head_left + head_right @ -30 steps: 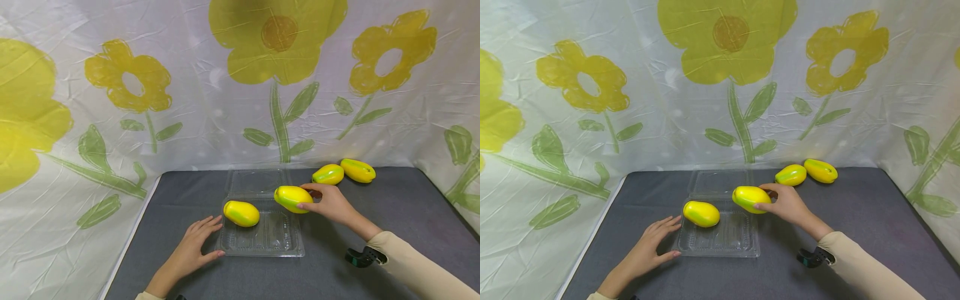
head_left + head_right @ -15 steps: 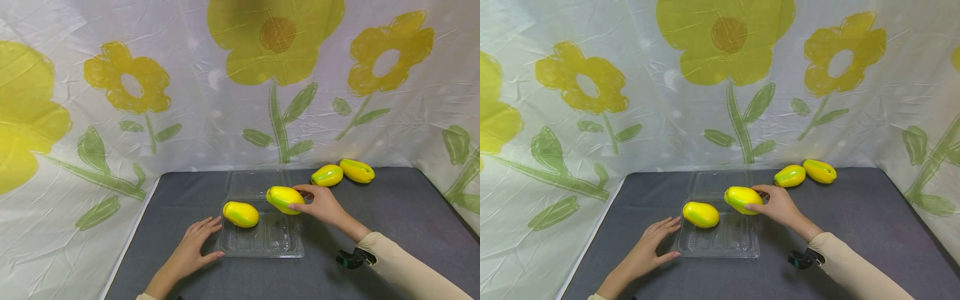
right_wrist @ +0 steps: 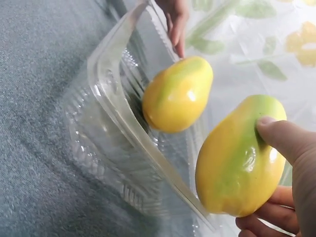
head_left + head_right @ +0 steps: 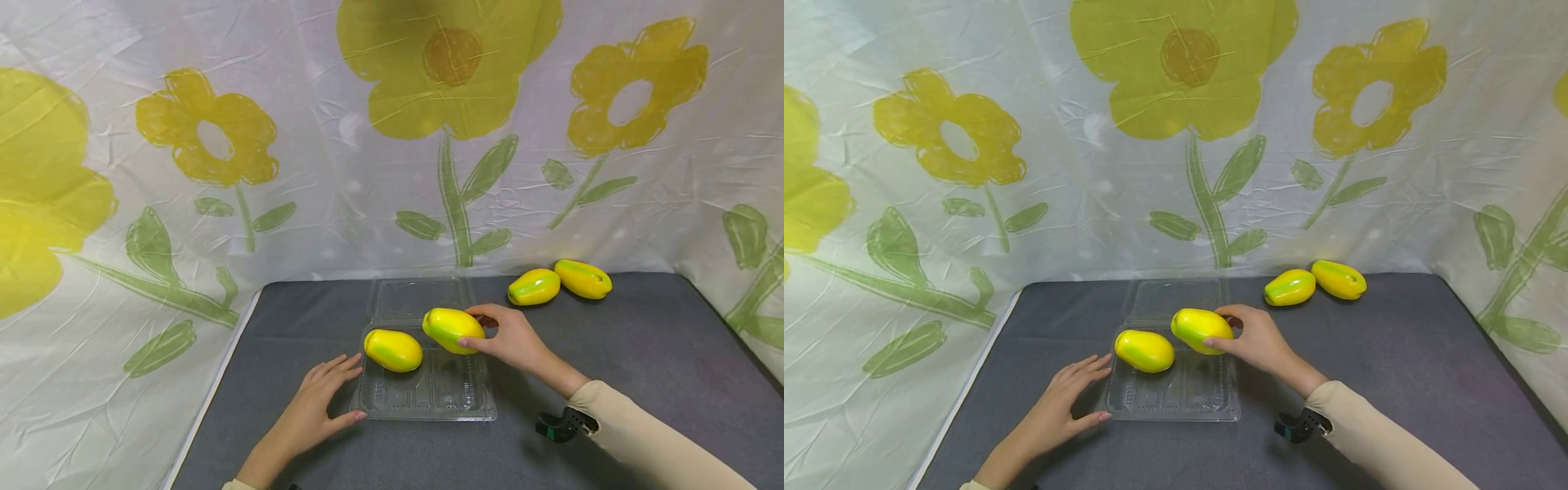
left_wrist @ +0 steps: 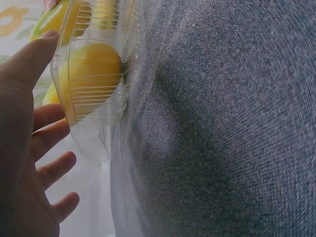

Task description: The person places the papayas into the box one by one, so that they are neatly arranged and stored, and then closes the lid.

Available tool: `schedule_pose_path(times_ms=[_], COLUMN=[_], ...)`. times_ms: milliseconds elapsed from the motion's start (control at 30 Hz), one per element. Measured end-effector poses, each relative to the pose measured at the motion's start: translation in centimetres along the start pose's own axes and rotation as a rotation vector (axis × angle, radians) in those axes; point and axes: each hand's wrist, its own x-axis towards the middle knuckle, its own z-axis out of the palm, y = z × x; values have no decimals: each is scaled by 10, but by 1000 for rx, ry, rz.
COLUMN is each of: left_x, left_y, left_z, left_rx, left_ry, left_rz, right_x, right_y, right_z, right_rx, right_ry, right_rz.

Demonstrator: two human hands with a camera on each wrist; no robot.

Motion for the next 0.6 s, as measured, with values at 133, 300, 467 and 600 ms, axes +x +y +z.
schedule_pose_path(times_ms=[133,300,467,600], left_x=[0,0,0,0], left_y=[0,0,0,0], left_z=[0,0,0,0], left_rx=[-2,-6,-5,-3], left_ry=[-3,-4,-7,-8], left_rz=[-3,-3,-5,-9], right_x=[-1,-2,-2,-3], right_y=[-1,0,1,1], right_z=[6,13,18,20], right_rx=[-4,4,11,-12], right_ry=[-2,-1,-2,4], right_rz=[-4,-19,-47,-48])
